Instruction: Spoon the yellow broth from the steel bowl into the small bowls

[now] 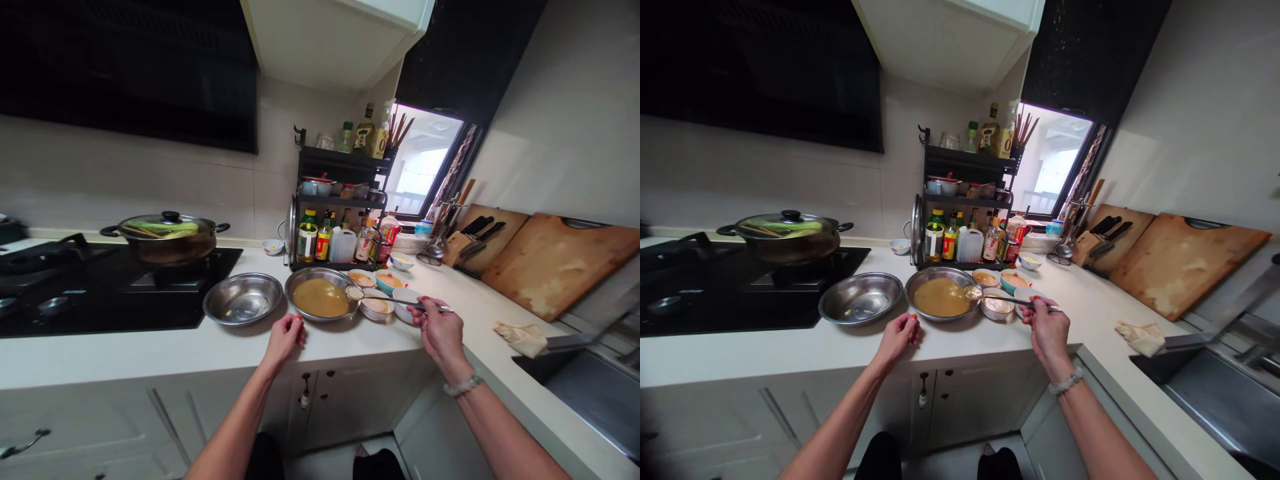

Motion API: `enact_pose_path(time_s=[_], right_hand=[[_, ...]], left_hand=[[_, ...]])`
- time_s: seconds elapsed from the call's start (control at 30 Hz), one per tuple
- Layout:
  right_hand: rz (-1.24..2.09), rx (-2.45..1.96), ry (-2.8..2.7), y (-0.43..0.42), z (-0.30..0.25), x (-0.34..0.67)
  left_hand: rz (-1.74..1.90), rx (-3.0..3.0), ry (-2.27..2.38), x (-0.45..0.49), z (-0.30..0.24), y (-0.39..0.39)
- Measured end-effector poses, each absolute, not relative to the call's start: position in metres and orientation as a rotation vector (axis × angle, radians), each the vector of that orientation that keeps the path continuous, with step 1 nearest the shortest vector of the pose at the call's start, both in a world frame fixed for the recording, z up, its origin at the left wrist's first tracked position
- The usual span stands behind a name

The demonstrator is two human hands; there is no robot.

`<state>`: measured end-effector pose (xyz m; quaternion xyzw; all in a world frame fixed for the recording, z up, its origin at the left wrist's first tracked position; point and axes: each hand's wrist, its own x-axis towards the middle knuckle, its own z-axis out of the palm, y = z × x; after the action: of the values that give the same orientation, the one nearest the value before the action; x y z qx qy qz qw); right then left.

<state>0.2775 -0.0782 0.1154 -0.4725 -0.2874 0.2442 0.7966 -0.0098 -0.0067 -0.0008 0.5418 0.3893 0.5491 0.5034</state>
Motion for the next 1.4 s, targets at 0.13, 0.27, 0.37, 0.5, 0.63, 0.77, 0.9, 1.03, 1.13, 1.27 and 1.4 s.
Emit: enact_pose_path(time_s=[0.13,0.27,0.37,0.5,0.63,0.77,0.9,1.03,1.13,1.27,1.4], right_hand=[[0.438,-1.012,-0.622,-0.083,0.117,0.3],[0.3,-1.098,-0.696,-0.088,0.111,0.314],[0.191,-1.204,-0.87,-0.095,0.105,0.316],[0.026,-1.23,-1.154,-0.109,0.099,0.31],[-0.039,-1.152,-1.35,-0.121,0.101,0.299],[-0.038,-1.044,-1.403,-0.121,0.106,0.281],[0.104,-1.04,-1.377,-0.103,0.097,0.26],[0.23,-1.084,-1.408,-0.08,0.078,0.243],[0.339,-1.132,-1.372,-0.068,0.068,0.231],[0.496,-1.175,-1.156,-0.058,0.069,0.223],[0.597,-1.118,-0.873,-0.052,0.077,0.226]], left_hand=[[1.325,1.296,0.945,-0.01,0.002,-0.009],[1.328,1.281,0.934,-0.009,0.006,-0.011],[1.328,1.276,0.932,-0.009,0.005,-0.01],[1.335,1.302,0.923,-0.009,0.0,-0.008],[1.332,1.287,0.923,-0.01,-0.001,-0.009],[1.324,1.293,0.93,-0.01,0.002,-0.01],[1.336,1.299,0.929,-0.009,0.001,-0.009],[1.326,1.3,0.935,-0.009,-0.002,-0.007],[1.324,1.297,0.93,-0.009,-0.002,-0.006],[1.329,1.286,0.926,-0.008,-0.001,-0.006],[1.335,1.269,0.915,-0.008,-0.001,-0.006]])
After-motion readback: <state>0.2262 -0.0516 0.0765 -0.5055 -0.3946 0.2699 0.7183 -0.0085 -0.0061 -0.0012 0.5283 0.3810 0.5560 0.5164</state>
